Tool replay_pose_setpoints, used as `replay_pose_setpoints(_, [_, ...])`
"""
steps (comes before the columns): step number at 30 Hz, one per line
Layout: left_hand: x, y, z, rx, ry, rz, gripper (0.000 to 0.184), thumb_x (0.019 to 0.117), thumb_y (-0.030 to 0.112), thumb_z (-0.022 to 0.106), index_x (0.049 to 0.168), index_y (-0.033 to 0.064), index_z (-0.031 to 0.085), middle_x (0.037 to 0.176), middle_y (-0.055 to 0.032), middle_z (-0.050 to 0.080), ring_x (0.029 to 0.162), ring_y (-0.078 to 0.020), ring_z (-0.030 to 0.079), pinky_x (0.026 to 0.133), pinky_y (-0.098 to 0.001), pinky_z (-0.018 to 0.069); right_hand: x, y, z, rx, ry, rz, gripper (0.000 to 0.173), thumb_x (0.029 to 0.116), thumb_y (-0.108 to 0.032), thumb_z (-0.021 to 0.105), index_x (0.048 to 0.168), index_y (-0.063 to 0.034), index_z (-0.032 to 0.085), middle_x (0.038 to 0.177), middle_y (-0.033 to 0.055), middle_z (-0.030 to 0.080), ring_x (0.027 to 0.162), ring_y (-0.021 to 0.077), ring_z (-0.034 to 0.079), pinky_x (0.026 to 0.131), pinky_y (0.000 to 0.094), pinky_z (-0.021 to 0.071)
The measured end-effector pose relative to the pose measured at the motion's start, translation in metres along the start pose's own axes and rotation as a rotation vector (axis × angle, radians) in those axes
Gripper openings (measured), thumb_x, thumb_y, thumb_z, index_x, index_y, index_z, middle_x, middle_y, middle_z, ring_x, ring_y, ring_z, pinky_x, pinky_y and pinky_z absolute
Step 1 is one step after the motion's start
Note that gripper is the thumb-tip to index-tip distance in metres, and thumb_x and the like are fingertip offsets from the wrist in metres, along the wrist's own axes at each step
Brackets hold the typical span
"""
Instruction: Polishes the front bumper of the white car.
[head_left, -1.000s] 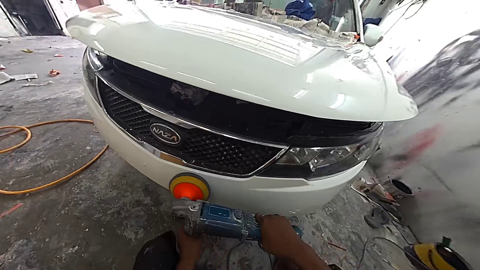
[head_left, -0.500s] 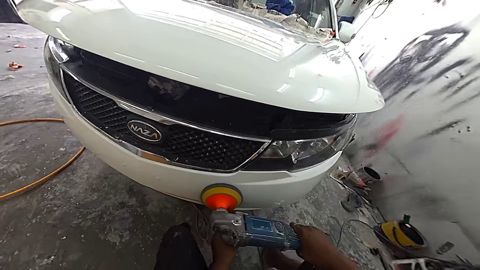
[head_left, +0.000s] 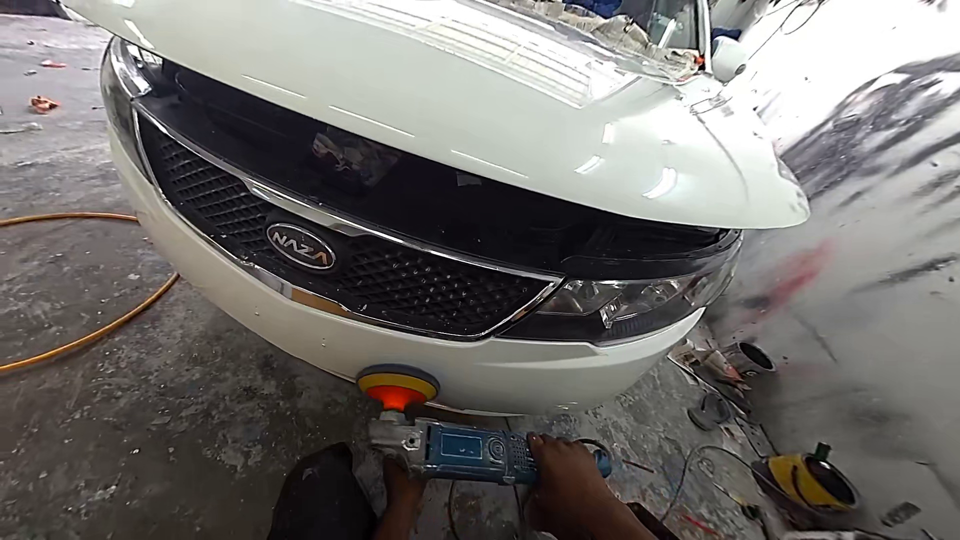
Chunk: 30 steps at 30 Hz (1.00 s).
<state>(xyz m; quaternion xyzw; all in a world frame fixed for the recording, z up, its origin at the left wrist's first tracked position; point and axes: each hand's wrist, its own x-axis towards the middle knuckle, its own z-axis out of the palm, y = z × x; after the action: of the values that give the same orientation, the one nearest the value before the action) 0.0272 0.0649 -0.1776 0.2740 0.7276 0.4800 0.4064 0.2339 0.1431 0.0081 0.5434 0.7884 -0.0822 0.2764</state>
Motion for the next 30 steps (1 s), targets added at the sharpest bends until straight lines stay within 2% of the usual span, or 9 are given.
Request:
replay_pose_setpoints(4, [-0.005, 0.026, -0.014, 0.018, 0.079, 0.035, 0.078, 0.0794, 0.009, 0.081, 0.141, -0.0188, 0.042, 0.139, -0.0323, 0.055, 0.134, -0.0321, 0.053, 0.117, -0.0368, 0.039, -0.011, -0.002, -0.013, 0.047, -0.012, -0.019, 0.051, 0.0826, -0.021, 0.071, 0.128, -0.0022, 0.058, 0.115, 0.0214, 0.068, 0.11, 0.041, 0.066, 0.09, 0.0608, 0.0512])
replay_pose_setpoints(8, [-0.026, 0.054, -0.014, 0.219, 0.054, 0.173, 0.073, 0.0702, 0.021, 0.088, 0.126, -0.0158, 0.058, 0.119, -0.0306, 0.067, 0.117, -0.0383, 0.064, 0.108, -0.0496, 0.0474, -0.019, 0.037, 0.011, 0.189, -0.022, -0.016, 0.061, 0.0795, -0.035, 0.078, 0.129, -0.0041, 0.06, 0.114, 0.0208, 0.07, 0.11, 0.0409, 0.067, 0.091, 0.0623, 0.0517])
replay_pose_setpoints(11, [-0.042, 0.084, -0.007, 0.467, -0.123, 0.175, 0.061, 0.0739, 0.038, 0.085, 0.113, -0.0062, 0.07, 0.108, -0.0218, 0.073, 0.108, -0.0355, 0.07, 0.1, -0.0542, 0.0526, -0.019, 0.079, 0.052, 0.345, 0.026, -0.042, 0.076, 0.0717, -0.048, 0.083, 0.13, -0.0055, 0.062, 0.11, 0.0186, 0.072, 0.106, 0.0381, 0.069, 0.092, 0.0615, 0.0528])
replay_pose_setpoints(14, [-0.051, 0.104, -0.005, 0.65, -0.298, 0.109, 0.047, 0.0784, 0.04, 0.078, 0.107, 0.0025, 0.074, 0.106, -0.0161, 0.075, 0.107, -0.0323, 0.071, 0.096, -0.0542, 0.0535, -0.019, 0.099, 0.076, 0.446, 0.019, -0.099, 0.081, 0.0736, -0.051, 0.084, 0.137, -0.006, 0.061, 0.112, 0.0178, 0.073, 0.109, 0.0353, 0.07, 0.097, 0.059, 0.0517])
replay_pose_setpoints(17, [-0.046, 0.107, -0.018, 0.669, -0.272, 0.074, 0.048, 0.0786, 0.04, 0.078, 0.11, 0.0031, 0.073, 0.107, -0.0155, 0.075, 0.107, -0.0311, 0.071, 0.096, -0.0534, 0.0536, -0.007, 0.089, 0.076, 0.447, -0.004, -0.103, 0.075, 0.0724, -0.049, 0.084, 0.132, -0.0078, 0.063, 0.112, 0.0159, 0.073, 0.108, 0.0333, 0.07, 0.097, 0.0585, 0.0526])
replay_pose_setpoints(21, [-0.023, 0.08, -0.053, 0.488, 0.008, 0.15, 0.063, 0.0731, 0.038, 0.085, 0.116, -0.0055, 0.068, 0.109, -0.0211, 0.073, 0.107, -0.0354, 0.07, 0.099, -0.0551, 0.053, -0.002, 0.029, 0.029, 0.319, -0.03, -0.082, 0.064, 0.0758, -0.033, 0.081, 0.131, -0.0073, 0.062, 0.113, 0.0194, 0.071, 0.11, 0.0393, 0.067, 0.096, 0.0638, 0.0497])
replay_pose_setpoints(25, [0.001, 0.051, -0.074, 0.208, 0.219, 0.259, 0.067, 0.0704, 0.02, 0.085, 0.123, -0.0139, 0.06, 0.112, -0.0266, 0.07, 0.109, -0.0353, 0.069, 0.101, -0.0509, 0.0525, -0.008, -0.024, -0.022, 0.217, -0.026, -0.092, 0.057, 0.0812, -0.033, 0.075, 0.128, -0.0038, 0.061, 0.112, 0.0219, 0.07, 0.108, 0.0422, 0.067, 0.088, 0.0639, 0.0518])
replay_pose_setpoints(27, [0.003, 0.042, -0.074, 0.12, 0.227, 0.26, 0.068, 0.0691, 0.017, 0.084, 0.125, -0.014, 0.058, 0.112, -0.0247, 0.07, 0.108, -0.0296, 0.069, 0.101, -0.045, 0.0534, -0.009, -0.032, -0.034, 0.153, -0.029, -0.095, 0.053, 0.0821, -0.032, 0.073, 0.126, -0.0044, 0.061, 0.11, 0.0206, 0.07, 0.106, 0.041, 0.068, 0.086, 0.0624, 0.0527])
replay_pose_setpoints(30, [-0.009, 0.03, -0.068, 0.1, 0.137, 0.161, 0.072, 0.0714, 0.014, 0.085, 0.13, -0.0142, 0.054, 0.118, -0.0261, 0.068, 0.113, -0.0303, 0.068, 0.105, -0.0453, 0.0512, -0.015, -0.028, -0.031, 0.115, -0.071, -0.087, 0.054, 0.0827, -0.033, 0.074, 0.126, -0.0033, 0.06, 0.111, 0.0219, 0.07, 0.107, 0.0422, 0.067, 0.086, 0.0628, 0.0521])
